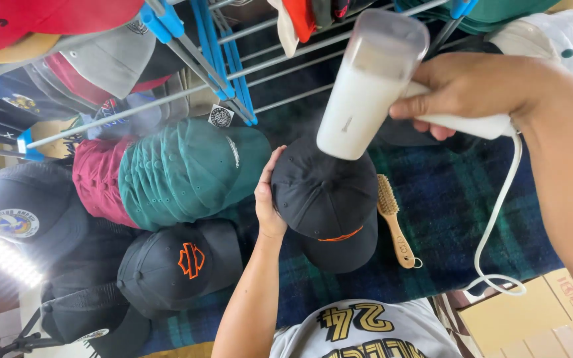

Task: Steaming and brushing various baseball caps to clean and reshape them

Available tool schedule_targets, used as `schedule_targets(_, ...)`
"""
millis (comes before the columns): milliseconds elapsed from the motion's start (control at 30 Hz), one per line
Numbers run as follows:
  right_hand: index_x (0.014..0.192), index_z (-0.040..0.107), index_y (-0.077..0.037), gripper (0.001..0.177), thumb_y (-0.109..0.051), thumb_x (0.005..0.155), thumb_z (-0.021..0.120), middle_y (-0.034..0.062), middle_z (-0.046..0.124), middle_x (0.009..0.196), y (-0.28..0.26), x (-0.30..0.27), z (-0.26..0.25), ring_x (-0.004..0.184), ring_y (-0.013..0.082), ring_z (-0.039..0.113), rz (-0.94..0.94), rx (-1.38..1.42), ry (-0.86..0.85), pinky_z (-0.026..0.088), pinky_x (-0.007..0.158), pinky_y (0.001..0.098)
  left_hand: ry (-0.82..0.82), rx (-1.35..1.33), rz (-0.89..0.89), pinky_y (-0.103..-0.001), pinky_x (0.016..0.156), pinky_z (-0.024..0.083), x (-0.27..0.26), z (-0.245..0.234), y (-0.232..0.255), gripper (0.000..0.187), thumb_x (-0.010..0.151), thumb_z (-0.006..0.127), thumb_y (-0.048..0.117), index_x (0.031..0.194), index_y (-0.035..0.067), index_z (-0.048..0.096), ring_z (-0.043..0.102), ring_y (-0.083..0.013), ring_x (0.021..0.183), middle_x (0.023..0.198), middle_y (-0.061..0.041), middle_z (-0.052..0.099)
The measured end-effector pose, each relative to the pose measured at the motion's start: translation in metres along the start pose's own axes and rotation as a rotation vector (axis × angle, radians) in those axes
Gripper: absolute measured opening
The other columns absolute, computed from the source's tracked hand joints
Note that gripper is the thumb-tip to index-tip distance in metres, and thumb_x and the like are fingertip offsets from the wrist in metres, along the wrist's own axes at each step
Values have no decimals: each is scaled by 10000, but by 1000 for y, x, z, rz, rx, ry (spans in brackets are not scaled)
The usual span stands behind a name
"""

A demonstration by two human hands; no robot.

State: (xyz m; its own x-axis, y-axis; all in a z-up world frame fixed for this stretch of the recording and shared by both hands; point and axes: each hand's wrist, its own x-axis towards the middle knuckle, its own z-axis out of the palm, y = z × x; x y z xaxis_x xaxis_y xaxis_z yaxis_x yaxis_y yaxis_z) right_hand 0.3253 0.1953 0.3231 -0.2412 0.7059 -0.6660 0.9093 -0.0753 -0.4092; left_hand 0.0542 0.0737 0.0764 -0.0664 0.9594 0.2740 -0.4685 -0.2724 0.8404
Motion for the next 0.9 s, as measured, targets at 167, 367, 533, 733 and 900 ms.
schedule_targets(167, 1145, 650, 60, 490, -402, 993, 583, 256, 669, 848, 86, 76, 17, 595, 347, 615, -80, 577, -110, 503, 534, 455, 17, 21, -3, -449, 1284, 323, 0, -1, 2, 718, 1071, 474, 548, 1501, -27, 463, 430, -301, 1479, 1573, -177, 458)
schedule_targets(367, 1148, 626, 38, 530, -476, 1065, 527, 207, 614, 758, 167, 121, 70, 516, 263, 583, -141, 1013, -227, 494, 429, 380, 23, 43, -15, -454, 1274, 339, 1, 1, 4, 717, 1065, 472, 557, 1493, -18, 480, 447, -311, 1469, 1565, -176, 471)
schedule_targets(533, 1125, 615, 43, 504, -453, 1061, 551, 183, 633, 723, 204, 128, 100, 493, 255, 624, -377, 1255, -452, 516, 402, 343, 29, 55, -16, -462, 1268, 348, 1, 1, 3, 727, 1059, 481, 562, 1492, -22, 477, 446, -312, 1468, 1562, -176, 472)
schedule_targets(733, 1136, 607, 64, 553, -479, 1036, 569, 205, 617, 734, 211, 130, 90, 477, 255, 616, -348, 1207, -459, 509, 398, 345, 32, 66, -2, -464, 1263, 356, 1, 3, 4, 734, 1053, 493, 569, 1482, -27, 489, 452, -311, 1463, 1559, -174, 476)
schedule_targets(900, 1153, 619, 58, 546, -465, 1005, 575, 224, 623, 743, 169, 126, 41, 502, 279, 609, -215, 905, -331, 511, 389, 391, 25, -7, -3, -468, 1271, 345, 0, 0, 0, 710, 1064, 505, 542, 1496, -21, 479, 445, -306, 1471, 1563, -171, 474)
